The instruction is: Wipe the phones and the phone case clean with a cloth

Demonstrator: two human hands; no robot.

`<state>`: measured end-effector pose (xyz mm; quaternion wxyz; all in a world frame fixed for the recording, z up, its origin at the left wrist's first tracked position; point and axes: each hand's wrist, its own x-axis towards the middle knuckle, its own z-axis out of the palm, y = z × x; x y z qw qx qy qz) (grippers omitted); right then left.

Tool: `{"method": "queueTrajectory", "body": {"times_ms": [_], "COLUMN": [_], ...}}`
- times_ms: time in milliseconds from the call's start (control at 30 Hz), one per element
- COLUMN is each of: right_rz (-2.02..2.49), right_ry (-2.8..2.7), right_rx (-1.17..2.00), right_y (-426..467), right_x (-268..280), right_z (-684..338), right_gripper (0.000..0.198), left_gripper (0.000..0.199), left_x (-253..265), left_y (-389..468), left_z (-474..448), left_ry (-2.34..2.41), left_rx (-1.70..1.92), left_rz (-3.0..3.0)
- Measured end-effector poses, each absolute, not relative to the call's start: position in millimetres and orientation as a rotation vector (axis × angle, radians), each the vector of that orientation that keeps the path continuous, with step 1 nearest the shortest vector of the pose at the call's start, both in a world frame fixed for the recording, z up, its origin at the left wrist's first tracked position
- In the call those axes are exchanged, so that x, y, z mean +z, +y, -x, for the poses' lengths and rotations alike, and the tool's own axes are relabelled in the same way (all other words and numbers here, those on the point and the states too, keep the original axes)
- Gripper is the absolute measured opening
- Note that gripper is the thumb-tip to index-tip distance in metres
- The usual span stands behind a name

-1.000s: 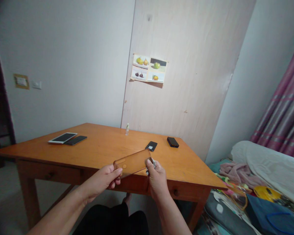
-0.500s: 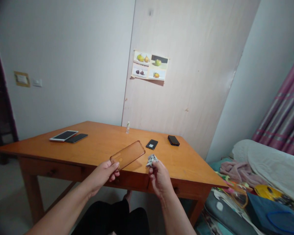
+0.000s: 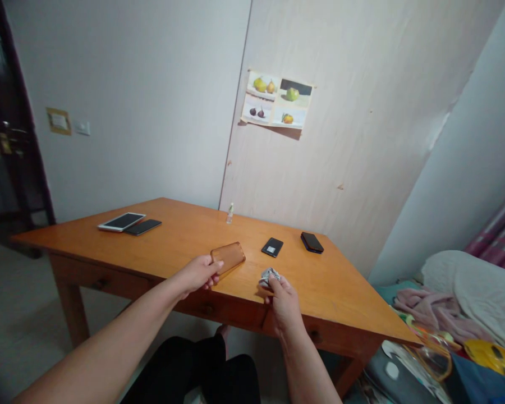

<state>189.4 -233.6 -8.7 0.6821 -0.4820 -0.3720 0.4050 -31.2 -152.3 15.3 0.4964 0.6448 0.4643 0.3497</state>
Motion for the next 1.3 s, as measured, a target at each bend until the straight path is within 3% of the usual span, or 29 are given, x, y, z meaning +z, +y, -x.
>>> {"method": "queueTrajectory", "body": {"times_ms": [200, 433, 567, 767, 900, 1067, 1300], "right_rz": [1.131, 1.173, 1.265, 1.345, 1.677, 1.980, 1.614], "right_ry": [-0.885, -0.975, -1.145, -1.564, -1.756, -1.864, -2.293], "right_rx": [0.880, 0.853, 0.634, 0.377, 0.099, -0.184, 0.236], "right_y": [-221, -199, -178, -140, -121, -109, -143], "right_x": [-9, -18, -11, 5, 8, 13, 15], "right_z": [-185, -185, -177, -157, -156, -156, -130], "right_gripper": [0.040, 0.036, 0.028, 0.021, 0.025, 0.026, 0.039], "left_gripper": [0.040, 0.087, 0.095, 0.088, 0.077, 0.077, 0.068], "left_x": [16, 9, 5, 0, -3, -4, -7], "left_y": [-129, -124, -125, -123, -124, -126, -127], "left_z": [37, 62, 63, 62, 63, 63, 61], "left_ry": [1.180, 1.695, 1.621, 1.582, 1.559, 1.539, 1.555], "left_rx": [0.854, 0.844, 0.813, 0.794, 0.824, 0.854, 0.886], "left_rz": [-1.711, -2.225, -2.382, -2.390, -2.372, -2.361, -2.316]}}
